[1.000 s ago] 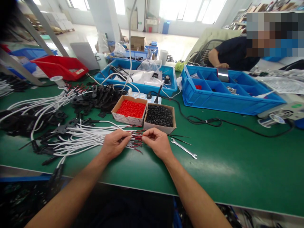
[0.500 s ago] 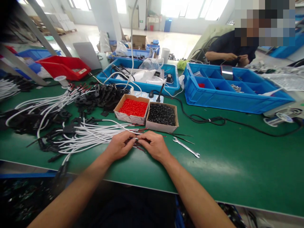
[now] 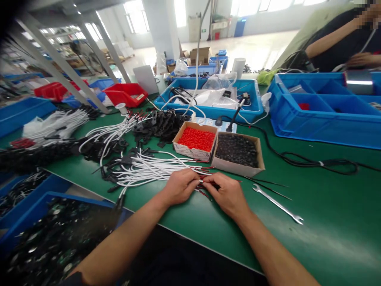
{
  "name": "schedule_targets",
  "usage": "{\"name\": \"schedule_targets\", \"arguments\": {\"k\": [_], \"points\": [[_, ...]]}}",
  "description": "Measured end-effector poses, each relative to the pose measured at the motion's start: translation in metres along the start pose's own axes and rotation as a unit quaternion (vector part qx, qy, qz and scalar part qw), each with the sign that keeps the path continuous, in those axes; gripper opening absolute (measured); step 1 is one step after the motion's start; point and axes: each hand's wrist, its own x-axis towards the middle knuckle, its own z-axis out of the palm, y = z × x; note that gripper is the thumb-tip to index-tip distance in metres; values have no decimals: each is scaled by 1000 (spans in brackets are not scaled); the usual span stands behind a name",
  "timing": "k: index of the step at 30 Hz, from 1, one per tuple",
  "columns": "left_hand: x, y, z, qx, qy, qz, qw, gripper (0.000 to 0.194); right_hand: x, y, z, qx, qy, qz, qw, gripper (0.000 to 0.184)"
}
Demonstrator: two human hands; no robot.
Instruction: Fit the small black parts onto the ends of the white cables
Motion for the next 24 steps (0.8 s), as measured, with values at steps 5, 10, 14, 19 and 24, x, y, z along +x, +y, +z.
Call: {"name": "schedule_targets", "arguments": {"k": [5,10,14,19,24], "points": [[0,-1,2,-5,-5,-10,1000,21,0,-1,4,-2,-1,18,1000,10],[1,-1,8,-11,13,-33,999,21,2,-6,3,6,11,24,1000,6],[2,-1,9,-17,13,-34,999,22,1,-8,1,-1,18,13,1000,6],[1,-2,9,-9,5,-28,1000,22,0,-7,5,-32,27,-10,999,10],[0,-4,9,-4,-2,-18,1000,23,-1,-5,8,-73,22,-57,995,10]]}}
